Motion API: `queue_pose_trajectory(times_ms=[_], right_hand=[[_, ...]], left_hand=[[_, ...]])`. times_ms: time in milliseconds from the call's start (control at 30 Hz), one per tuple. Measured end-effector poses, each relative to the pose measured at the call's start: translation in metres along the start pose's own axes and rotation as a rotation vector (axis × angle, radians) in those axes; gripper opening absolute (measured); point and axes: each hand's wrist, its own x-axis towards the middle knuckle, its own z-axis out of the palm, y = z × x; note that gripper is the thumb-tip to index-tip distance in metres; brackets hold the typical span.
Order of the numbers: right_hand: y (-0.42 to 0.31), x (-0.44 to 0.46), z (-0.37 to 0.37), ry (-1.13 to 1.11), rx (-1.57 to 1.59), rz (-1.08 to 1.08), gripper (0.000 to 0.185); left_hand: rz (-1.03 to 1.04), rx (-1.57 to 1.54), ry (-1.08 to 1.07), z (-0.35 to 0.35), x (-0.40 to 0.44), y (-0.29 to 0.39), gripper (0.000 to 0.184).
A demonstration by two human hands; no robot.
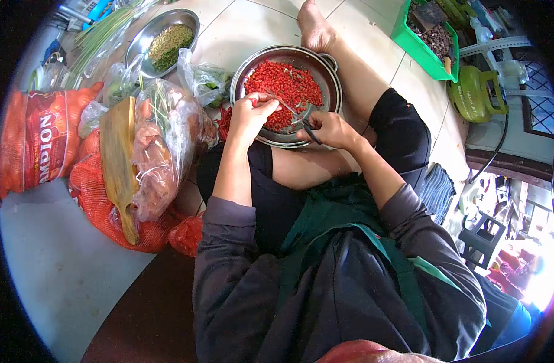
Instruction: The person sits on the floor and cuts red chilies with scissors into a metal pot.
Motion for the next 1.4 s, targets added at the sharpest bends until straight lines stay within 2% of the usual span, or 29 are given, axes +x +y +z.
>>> queue_pose_trajectory(times_ms=[100,200,400,467,600,867,1000,1200,1300,1400], right_hand=[[0.003,0.002,0.001,0.009,-0.002,-0.010,0.055],[0.015,0.001,0.006,0.050,0.036,-0.057,0.046],[0.011,-0.005,-0.001,-0.023,0.040,-0.086,0.043],[0.009,-0.002,-0.001,-0.050,0.025,-0.038,0.050],[0.000,-0.001,-0.003,-0.046,0.071,-0.019,0.053],[0.015,-0.002,-0.002,0.054,0.036,-0.032,0.044],[0.018,-0.001,-0.001,0.069,0.035,-0.051,0.042],[0.017,-0.001,-0.001,-0.012,0.027,-0.011,0.051],[0.012,0.000,0.002,-0.014,0.077,0.013,0.042],[0.005,-0.001,0.000,0.001,0.090,-0.013,0.042]], left_hand=[[-0.001,-0.016,-0.004,-0.001,0.000,0.000,0.012],[0.007,-0.020,0.002,-0.002,0.003,-0.004,0.013],[0.038,-0.069,0.039,-0.002,0.006,-0.009,0.023],[0.053,-0.057,0.024,-0.002,0.006,-0.012,0.027],[0.059,-0.060,0.027,-0.001,0.004,-0.009,0.026],[0.025,0.004,-0.032,-0.003,0.002,-0.008,0.017],[-0.008,0.029,0.007,-0.003,0.000,-0.004,0.016],[-0.014,0.027,0.017,-0.003,0.001,-0.005,0.016],[-0.012,0.053,-0.004,-0.002,0.001,-0.005,0.017],[-0.011,0.056,-0.013,-0.003,0.001,-0.006,0.018]])
